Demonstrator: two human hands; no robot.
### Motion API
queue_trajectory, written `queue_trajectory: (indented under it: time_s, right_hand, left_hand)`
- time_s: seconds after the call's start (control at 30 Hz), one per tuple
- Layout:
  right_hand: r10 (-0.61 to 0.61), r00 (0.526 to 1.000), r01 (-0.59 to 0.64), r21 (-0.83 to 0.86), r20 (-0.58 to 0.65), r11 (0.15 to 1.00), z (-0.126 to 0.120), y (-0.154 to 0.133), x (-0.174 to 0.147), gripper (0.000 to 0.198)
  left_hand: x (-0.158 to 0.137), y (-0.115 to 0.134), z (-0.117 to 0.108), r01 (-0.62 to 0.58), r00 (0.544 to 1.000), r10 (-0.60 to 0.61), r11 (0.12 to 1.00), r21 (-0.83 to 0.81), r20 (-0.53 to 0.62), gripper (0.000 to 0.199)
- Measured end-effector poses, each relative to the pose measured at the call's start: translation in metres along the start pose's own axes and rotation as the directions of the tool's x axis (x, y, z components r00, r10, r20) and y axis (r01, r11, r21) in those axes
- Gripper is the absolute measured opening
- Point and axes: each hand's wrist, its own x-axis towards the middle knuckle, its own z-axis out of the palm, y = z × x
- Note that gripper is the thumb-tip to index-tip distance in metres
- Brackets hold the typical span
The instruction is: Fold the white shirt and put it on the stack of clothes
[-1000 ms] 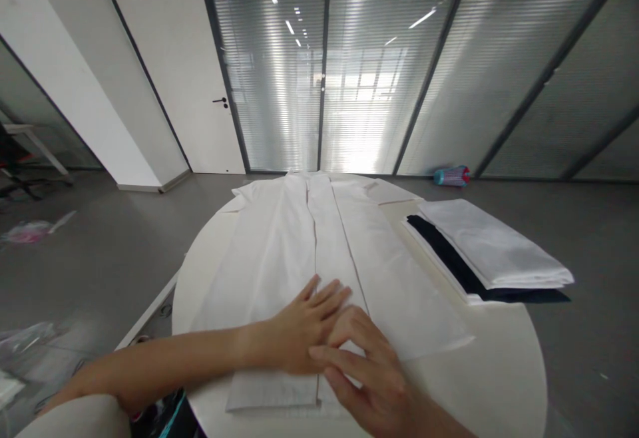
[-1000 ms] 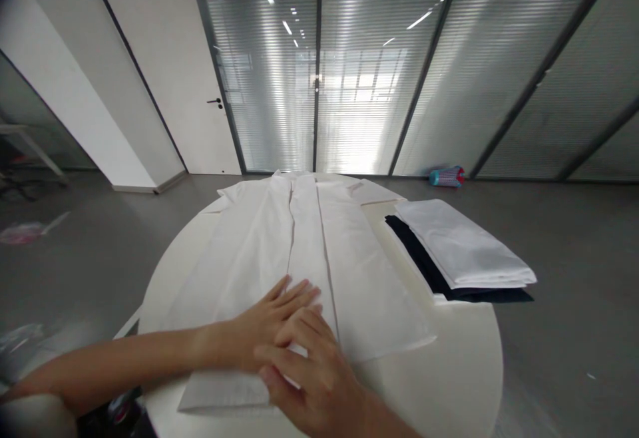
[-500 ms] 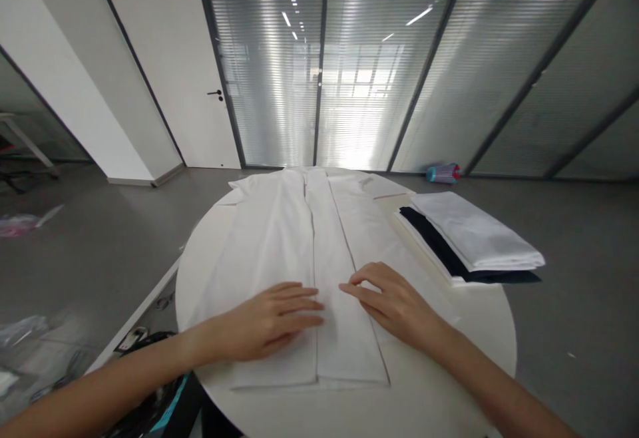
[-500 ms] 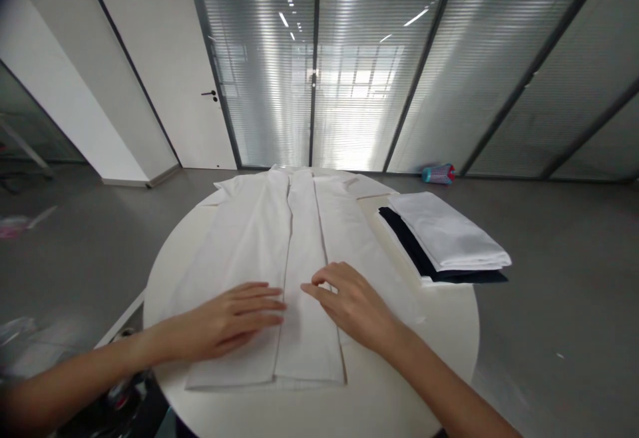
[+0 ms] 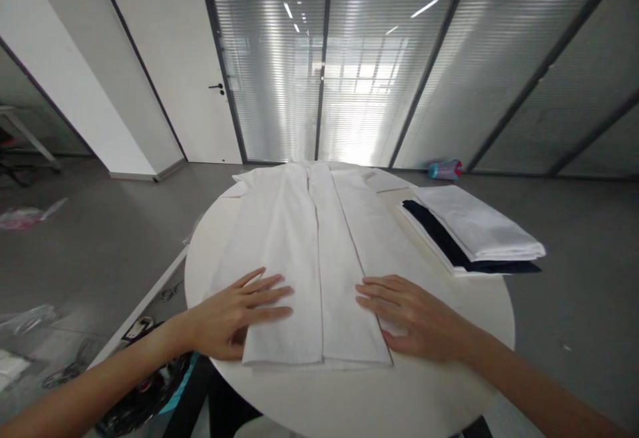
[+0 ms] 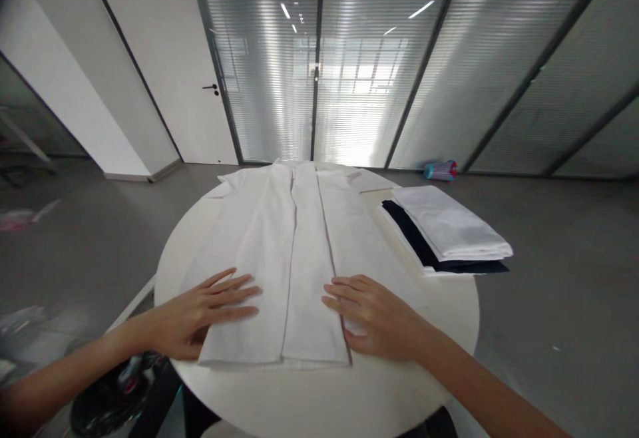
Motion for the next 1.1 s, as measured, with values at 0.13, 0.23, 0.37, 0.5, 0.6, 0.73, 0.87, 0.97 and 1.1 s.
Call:
queue_trajectory:
  time_s: [0.13,0.23,0.37,0.5,0.6,0.73,0.87,0.97,1.1]
  right_hand:
    - [0.037,0.997,-0.042,0.073,0.067,0.996,0.002,-0.011,-0.01,0.071]
    - [0.051,0.997,-0.058,0.126,0.054,0.99,0.007,-0.013,-0.01,0.076]
    - [0.092,0.995,-0.084,0.147,-0.047,0.986,0.018,-0.001,-0.001,0.053]
    - [0.092,0.992,-0.08,0.129,-0.088,0.988,0.028,0.016,0.007,0.037]
    - [0.074,0.993,-0.059,0.16,-0.09,0.985,0.031,0.022,0.009,0.032]
    - [0.214,0.973,-0.176,0.335,-0.08,0.925,0.029,0.027,0.016,0.028]
    - [0.545,0.837,-0.461,0.588,0.04,0.665,0.032,0.041,0.04,0.03]
    - [0.733,0.664,-0.65,0.597,0.146,0.47,0.041,0.053,0.06,0.036]
    - [0.819,0.55,-0.762,0.5,0.165,0.411,0.047,0.057,0.073,0.033]
  left_hand:
    - [0.005,0.002,0.006,-0.041,0.998,0.039,0.998,-0.043,-0.04,0.057]
    - [0.008,0.002,0.007,-0.024,0.993,0.005,0.987,-0.159,-0.118,0.055]
    - [0.009,-0.001,0.006,0.063,0.978,-0.109,0.967,-0.247,-0.178,0.051]
    - [0.006,-0.009,0.01,0.002,0.996,-0.016,0.988,-0.153,-0.087,0.058]
    - [0.001,-0.012,0.011,0.035,0.997,-0.04,0.995,-0.088,-0.06,0.06]
    - [0.004,-0.017,0.004,0.077,0.991,-0.102,0.963,-0.26,-0.085,0.046]
    - [0.029,-0.039,-0.003,0.398,0.819,-0.568,0.664,-0.633,-0.08,0.039]
    - [0.053,-0.063,-0.003,0.479,0.586,-0.809,0.288,-0.829,0.057,0.048]
    - [0.069,-0.076,-0.002,0.362,0.52,-0.837,0.032,-0.932,0.173,0.045]
